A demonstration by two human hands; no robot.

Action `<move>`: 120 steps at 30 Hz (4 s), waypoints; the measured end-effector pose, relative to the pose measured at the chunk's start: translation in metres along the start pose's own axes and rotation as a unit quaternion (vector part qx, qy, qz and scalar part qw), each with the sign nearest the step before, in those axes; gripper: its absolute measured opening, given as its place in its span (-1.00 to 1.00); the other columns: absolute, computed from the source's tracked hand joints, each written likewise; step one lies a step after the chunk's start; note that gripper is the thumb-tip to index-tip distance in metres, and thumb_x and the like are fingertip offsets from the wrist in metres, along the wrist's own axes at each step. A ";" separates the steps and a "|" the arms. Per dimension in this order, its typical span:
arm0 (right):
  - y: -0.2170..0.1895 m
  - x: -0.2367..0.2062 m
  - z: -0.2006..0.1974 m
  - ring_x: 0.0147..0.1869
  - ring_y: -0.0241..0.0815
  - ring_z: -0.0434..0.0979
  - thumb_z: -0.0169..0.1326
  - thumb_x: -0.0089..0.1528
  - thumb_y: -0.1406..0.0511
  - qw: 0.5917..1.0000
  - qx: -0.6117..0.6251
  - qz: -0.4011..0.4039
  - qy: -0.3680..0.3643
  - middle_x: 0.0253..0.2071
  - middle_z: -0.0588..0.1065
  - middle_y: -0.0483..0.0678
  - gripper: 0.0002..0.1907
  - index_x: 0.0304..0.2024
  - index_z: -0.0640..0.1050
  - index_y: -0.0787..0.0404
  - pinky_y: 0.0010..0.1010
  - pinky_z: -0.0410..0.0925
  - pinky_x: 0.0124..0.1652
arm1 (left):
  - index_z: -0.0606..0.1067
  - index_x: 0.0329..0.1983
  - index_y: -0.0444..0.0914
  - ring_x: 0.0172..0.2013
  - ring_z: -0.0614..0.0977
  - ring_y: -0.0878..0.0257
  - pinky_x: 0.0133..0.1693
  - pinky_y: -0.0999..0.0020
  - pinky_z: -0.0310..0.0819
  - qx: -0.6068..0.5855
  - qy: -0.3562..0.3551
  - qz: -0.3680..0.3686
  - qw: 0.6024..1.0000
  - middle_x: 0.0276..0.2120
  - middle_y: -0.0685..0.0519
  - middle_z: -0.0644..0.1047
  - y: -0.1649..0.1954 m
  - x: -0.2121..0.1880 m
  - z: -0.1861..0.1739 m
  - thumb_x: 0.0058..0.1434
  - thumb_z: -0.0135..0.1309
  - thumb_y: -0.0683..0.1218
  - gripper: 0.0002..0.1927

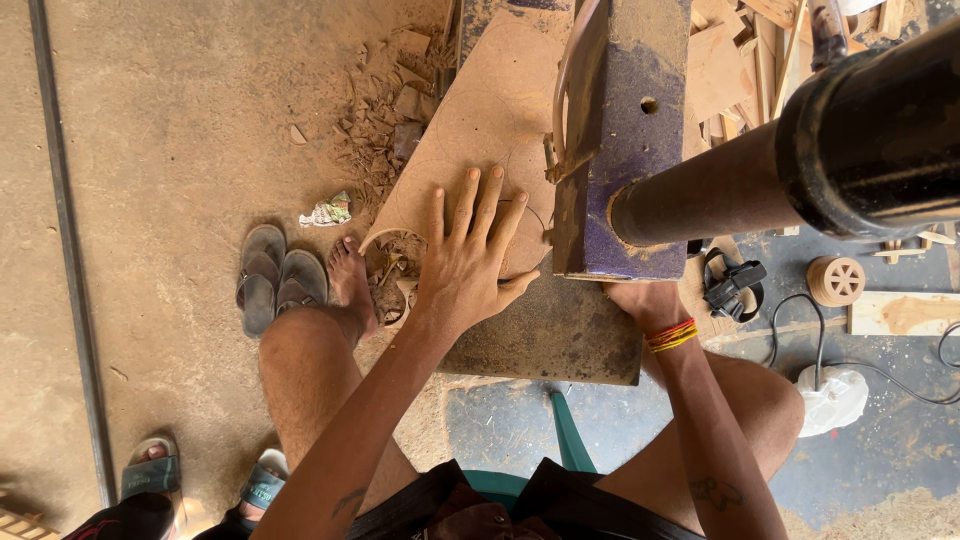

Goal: The person uses a band saw to cut circular shapes from a rectangular piece of wood. They guide the wood with both hands along the blade, completing one circle and starting a second before the clip ends.

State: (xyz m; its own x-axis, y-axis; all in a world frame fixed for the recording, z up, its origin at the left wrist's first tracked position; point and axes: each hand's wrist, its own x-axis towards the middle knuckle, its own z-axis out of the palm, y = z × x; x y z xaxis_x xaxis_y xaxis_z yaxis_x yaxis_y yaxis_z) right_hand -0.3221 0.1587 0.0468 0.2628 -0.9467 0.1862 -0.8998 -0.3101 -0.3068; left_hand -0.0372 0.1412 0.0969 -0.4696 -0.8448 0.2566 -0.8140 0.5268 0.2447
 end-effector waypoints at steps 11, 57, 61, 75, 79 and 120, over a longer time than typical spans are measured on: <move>0.013 0.009 -0.008 0.28 0.00 0.51 0.22 0.27 0.14 0.973 0.211 -0.081 0.047 0.17 0.53 0.07 -0.55 0.16 0.54 0.17 -0.09 0.31 0.31 | 0.23 0.49 -0.24 0.49 0.04 -0.19 0.40 -0.37 -0.14 0.001 -0.026 -0.036 0.999 0.51 -0.23 0.04 0.009 -0.002 -0.001 0.17 0.06 0.47 0.00; -0.003 -0.011 0.013 0.25 0.08 0.49 0.04 0.39 0.15 0.997 0.009 -0.028 0.078 0.15 0.54 0.04 -0.66 0.13 0.58 0.13 0.05 0.25 0.27 | 0.21 0.50 -0.21 0.49 0.04 -0.05 0.43 -0.29 -0.16 -0.028 -0.020 0.032 0.999 0.52 -0.01 0.09 0.002 -0.014 -0.004 0.21 0.05 0.40 -0.06; -0.003 -0.009 0.014 0.27 0.09 0.48 0.05 0.40 0.13 0.993 0.027 -0.038 0.104 0.18 0.52 0.06 -0.64 0.16 0.57 0.14 0.05 0.26 0.28 | 0.22 0.49 -0.22 0.50 0.03 -0.05 0.44 -0.28 -0.17 -0.023 -0.026 0.029 0.999 0.52 -0.01 0.09 0.002 -0.013 -0.002 0.21 0.06 0.40 -0.07; 0.016 -0.011 0.024 0.32 0.12 0.46 0.04 0.42 0.06 0.990 0.093 -0.046 0.091 0.23 0.49 0.13 -0.56 0.21 0.53 0.18 0.02 0.29 0.28 | 0.20 0.52 -0.21 0.50 0.02 -0.06 0.45 -0.29 -0.22 -0.013 -0.022 0.022 0.999 0.53 -0.03 0.08 0.004 -0.015 0.003 0.24 0.04 0.39 -0.07; 0.013 -0.007 0.022 0.36 0.14 0.44 0.06 0.41 0.06 0.989 0.077 -0.069 0.109 0.26 0.48 0.14 -0.55 0.22 0.52 0.18 0.03 0.26 0.32 | 0.20 0.51 -0.22 0.50 0.01 -0.07 0.44 -0.30 -0.22 -0.004 -0.022 0.021 1.000 0.52 -0.03 0.08 0.005 -0.014 0.004 0.24 0.03 0.40 -0.08; 0.016 0.015 0.008 0.39 0.02 0.42 0.15 0.35 0.10 0.992 0.071 -0.072 0.081 0.27 0.47 0.01 -0.57 0.21 0.52 0.10 -0.07 0.22 0.38 | 0.18 0.53 -0.26 0.50 0.02 -0.07 0.43 -0.26 -0.15 0.039 -0.025 -0.040 0.998 0.54 -0.04 0.04 0.024 -0.016 0.000 0.30 -0.04 0.39 -0.09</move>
State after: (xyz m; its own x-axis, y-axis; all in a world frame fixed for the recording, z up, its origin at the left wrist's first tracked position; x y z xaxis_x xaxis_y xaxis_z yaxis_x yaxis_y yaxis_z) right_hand -0.3300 0.1385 0.0369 0.3152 -0.8686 0.3824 -0.7959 -0.4614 -0.3920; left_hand -0.0496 0.1672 0.0992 -0.4175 -0.8882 0.1918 -0.8726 0.4508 0.1880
